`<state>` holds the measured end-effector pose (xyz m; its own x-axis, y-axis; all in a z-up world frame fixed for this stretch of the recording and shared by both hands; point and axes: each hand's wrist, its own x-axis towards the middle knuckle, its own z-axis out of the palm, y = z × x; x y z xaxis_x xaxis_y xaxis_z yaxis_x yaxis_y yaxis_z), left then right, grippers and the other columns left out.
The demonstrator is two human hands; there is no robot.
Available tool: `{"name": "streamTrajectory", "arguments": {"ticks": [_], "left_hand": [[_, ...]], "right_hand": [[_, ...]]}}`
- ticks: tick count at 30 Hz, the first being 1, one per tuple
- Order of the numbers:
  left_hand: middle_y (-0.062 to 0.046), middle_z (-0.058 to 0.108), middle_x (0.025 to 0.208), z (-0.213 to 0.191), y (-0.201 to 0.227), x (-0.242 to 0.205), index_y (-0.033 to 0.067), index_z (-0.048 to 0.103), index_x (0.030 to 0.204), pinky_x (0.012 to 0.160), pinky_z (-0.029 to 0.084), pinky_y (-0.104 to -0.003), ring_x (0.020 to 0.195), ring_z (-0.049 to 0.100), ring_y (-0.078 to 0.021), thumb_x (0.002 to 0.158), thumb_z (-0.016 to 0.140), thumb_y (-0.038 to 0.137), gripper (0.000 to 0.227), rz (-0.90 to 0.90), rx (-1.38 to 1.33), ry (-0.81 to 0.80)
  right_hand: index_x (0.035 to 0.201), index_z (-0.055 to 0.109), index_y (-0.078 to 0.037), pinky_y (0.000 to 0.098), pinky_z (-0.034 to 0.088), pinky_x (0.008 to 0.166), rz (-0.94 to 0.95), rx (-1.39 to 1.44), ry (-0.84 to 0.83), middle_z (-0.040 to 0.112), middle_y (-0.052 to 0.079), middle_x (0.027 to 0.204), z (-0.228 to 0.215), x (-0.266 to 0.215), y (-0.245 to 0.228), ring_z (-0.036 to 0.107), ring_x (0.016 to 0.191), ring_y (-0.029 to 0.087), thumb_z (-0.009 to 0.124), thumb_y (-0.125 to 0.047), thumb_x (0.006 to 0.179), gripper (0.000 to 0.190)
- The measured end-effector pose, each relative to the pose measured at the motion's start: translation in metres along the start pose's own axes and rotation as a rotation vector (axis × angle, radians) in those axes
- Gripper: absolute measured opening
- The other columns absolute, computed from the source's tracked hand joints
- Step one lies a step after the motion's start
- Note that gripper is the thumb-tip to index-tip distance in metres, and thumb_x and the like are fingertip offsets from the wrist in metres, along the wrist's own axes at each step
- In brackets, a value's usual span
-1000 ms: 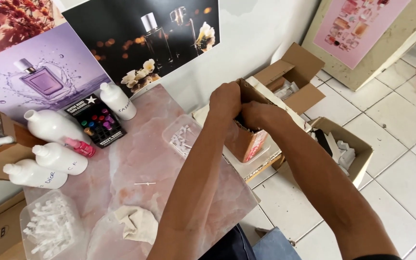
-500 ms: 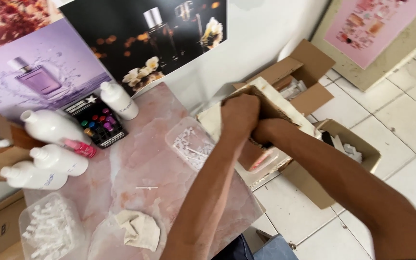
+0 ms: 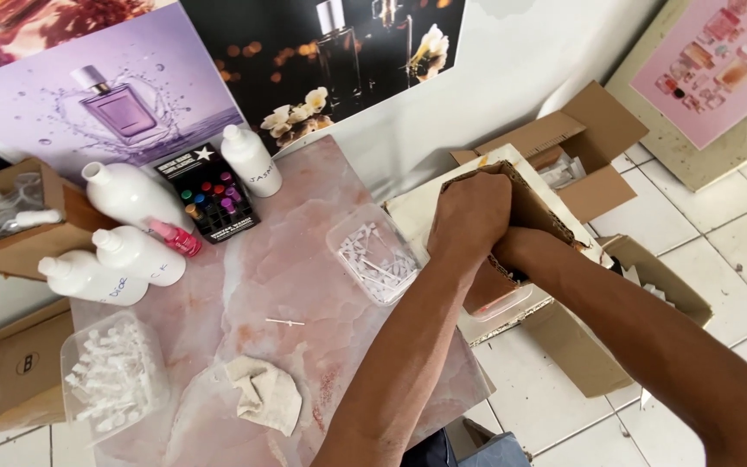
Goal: Assembling small plastic perfume tester components by fitting dip tubes into sprayer heads.
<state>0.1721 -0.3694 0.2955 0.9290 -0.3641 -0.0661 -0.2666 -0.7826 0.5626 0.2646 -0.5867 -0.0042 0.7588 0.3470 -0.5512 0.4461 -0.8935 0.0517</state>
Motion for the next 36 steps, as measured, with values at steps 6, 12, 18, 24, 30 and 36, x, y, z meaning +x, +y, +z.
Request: {"name": "streamTrajectory", "arguments": {"ticks": [6,12,18,24,30,36], "left_hand": [[-0.010,0.075,0.078,0.034,-0.018,0.036,0.0046,0.076,0.082,0.075,0.062,-0.050,0.083,0.077,-0.0349,0.095,0.047,0.017,0.034,0.024,-0.014,0.173],[-0.014,0.071,0.085,0.028,-0.021,0.025,0.0093,0.071,0.097,0.079,0.062,-0.051,0.089,0.074,-0.0374,0.101,0.044,0.034,0.037,0.155,-0.304,0.353],[-0.016,0.068,0.077,0.023,-0.032,0.020,0.0082,0.069,0.089,0.065,0.058,-0.038,0.077,0.072,-0.0332,0.104,0.055,0.025,0.026,0.542,-0.632,0.640],[-0.005,0.073,0.093,0.006,-0.034,-0.016,0.0061,0.072,0.101,0.074,0.057,-0.024,0.084,0.069,-0.0132,0.097,0.067,0.022,0.017,0.561,-0.895,0.653],[-0.006,0.070,0.118,-0.001,-0.056,-0.069,0.0098,0.068,0.125,0.095,0.060,-0.029,0.109,0.070,-0.0176,0.100,0.069,0.020,0.027,0.503,-1.093,0.515],[-0.008,0.070,0.113,-0.005,-0.112,-0.121,0.0058,0.073,0.115,0.093,0.060,-0.026,0.104,0.069,-0.0176,0.095,0.075,0.010,0.020,0.448,-1.173,0.724]], "right_hand": [[0.071,0.068,-0.044,0.0248,0.052,0.082,0.008,-0.005,0.046,0.070,-0.016,0.072,0.017,0.020,0.030,0.070,0.079,0.012,0.045,-0.041,0.093,0.032],[0.078,0.074,-0.036,0.0283,0.055,0.088,0.012,-0.096,0.175,0.074,-0.012,0.076,-0.147,-0.128,-0.057,0.074,0.087,0.012,0.044,-0.037,0.091,0.033],[0.101,0.077,-0.004,0.0536,0.052,0.079,-0.020,0.548,0.381,0.078,0.024,0.089,-0.227,-0.222,-0.095,0.073,0.092,0.047,0.073,-0.019,0.080,0.026],[0.115,0.077,-0.012,0.0323,0.054,0.075,0.014,0.755,0.671,0.078,0.005,0.096,-0.271,-0.290,-0.132,0.070,0.085,0.017,0.073,-0.008,0.092,0.023],[0.118,0.076,-0.003,0.0345,0.054,0.064,-0.222,0.538,0.919,0.067,0.012,0.098,-0.274,-0.292,-0.171,0.061,0.079,0.022,0.074,-0.012,0.097,0.023],[0.105,0.075,0.003,0.0311,0.063,0.066,-0.528,0.511,1.063,0.076,0.014,0.086,-0.267,-0.251,-0.230,0.074,0.072,0.020,0.085,-0.011,0.091,0.022]]}}
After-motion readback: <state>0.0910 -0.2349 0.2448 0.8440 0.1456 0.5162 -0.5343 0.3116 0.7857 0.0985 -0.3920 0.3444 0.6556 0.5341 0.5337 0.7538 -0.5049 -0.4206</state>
